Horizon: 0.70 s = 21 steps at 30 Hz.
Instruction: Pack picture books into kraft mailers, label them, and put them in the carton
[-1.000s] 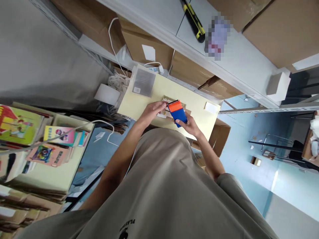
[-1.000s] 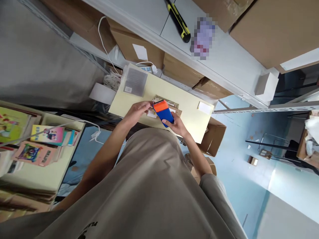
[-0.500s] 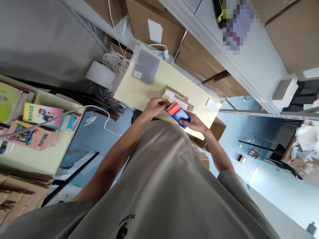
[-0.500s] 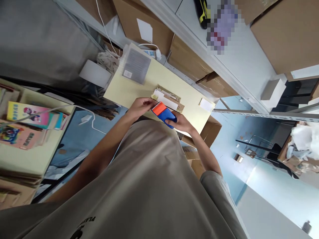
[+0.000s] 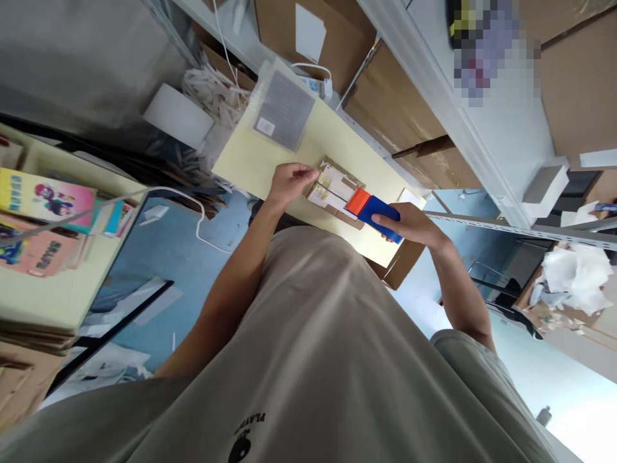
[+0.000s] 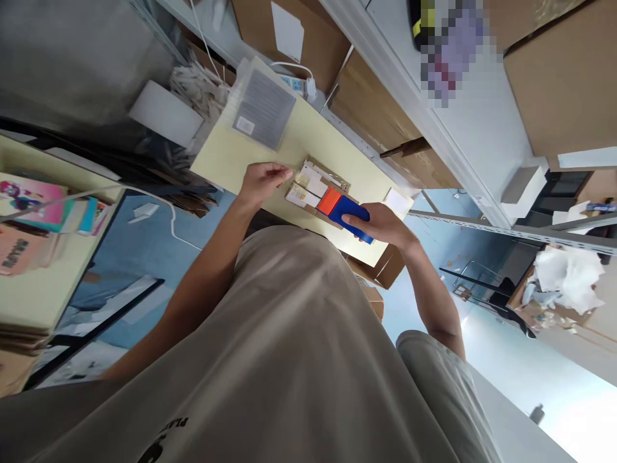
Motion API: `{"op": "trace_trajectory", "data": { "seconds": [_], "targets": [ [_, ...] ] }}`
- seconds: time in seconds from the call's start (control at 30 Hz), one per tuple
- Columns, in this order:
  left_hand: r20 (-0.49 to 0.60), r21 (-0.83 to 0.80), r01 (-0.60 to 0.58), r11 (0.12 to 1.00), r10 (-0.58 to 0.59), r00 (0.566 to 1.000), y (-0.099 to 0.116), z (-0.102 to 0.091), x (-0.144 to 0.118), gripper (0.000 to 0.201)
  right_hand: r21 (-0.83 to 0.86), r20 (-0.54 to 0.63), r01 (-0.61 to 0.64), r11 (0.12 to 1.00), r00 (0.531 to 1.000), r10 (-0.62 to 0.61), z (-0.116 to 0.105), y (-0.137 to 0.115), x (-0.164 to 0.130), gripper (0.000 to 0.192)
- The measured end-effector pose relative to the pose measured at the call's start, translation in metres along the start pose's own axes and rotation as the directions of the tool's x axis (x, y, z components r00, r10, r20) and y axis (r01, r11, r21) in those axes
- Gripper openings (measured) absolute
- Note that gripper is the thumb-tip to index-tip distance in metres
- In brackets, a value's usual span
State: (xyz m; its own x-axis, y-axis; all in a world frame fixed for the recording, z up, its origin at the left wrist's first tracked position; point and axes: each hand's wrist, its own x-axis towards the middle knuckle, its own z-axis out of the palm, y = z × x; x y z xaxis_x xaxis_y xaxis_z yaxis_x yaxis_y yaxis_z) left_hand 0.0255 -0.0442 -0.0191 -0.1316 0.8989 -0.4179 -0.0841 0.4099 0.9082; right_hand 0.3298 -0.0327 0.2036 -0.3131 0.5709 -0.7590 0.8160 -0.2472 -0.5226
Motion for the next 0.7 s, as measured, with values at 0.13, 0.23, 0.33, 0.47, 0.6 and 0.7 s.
{"op": "trace_trajectory", "data": {
  "seconds": [0.13,0.23,0.33,0.47,0.6,0.7],
  "targets": [
    [-0.014,-0.028,0.028,0.999,-0.028,0.999,-0.018,0.002,0.011,0.028,-0.053,-0.022,-0.005,0.999,1.0,0.004,0.007,-0.012,0.014,0.072],
    [-0.03,-0.041,0.046,0.998,-0.048,0.998,-0.032,-0.002,0.015,0.029,-0.081,-0.02,-0.029,0.996,0.999,0.028,0.015,-0.014,0.028,0.072],
    [-0.051,-0.062,0.071,0.996,-0.074,0.996,-0.046,-0.002,0.02,0.027,-0.091,-0.025,-0.032,0.995,0.999,0.03,0.019,-0.009,0.042,0.073],
    [-0.076,-0.055,0.093,0.994,-0.098,0.992,-0.062,0.008,0.029,0.025,-0.1,-0.034,-0.065,0.993,0.997,0.062,0.02,0.004,0.062,0.072],
    [-0.069,-0.078,0.106,0.991,-0.111,0.991,-0.074,0.023,0.034,0.025,-0.094,-0.062,-0.072,0.993,0.996,0.067,0.019,0.01,0.074,0.071],
    [-0.062,-0.066,0.127,0.99,-0.131,0.989,-0.077,0.031,0.032,0.026,-0.128,-0.066,-0.083,0.988,0.995,0.075,0.018,0.007,0.074,0.071]
  ]
}}
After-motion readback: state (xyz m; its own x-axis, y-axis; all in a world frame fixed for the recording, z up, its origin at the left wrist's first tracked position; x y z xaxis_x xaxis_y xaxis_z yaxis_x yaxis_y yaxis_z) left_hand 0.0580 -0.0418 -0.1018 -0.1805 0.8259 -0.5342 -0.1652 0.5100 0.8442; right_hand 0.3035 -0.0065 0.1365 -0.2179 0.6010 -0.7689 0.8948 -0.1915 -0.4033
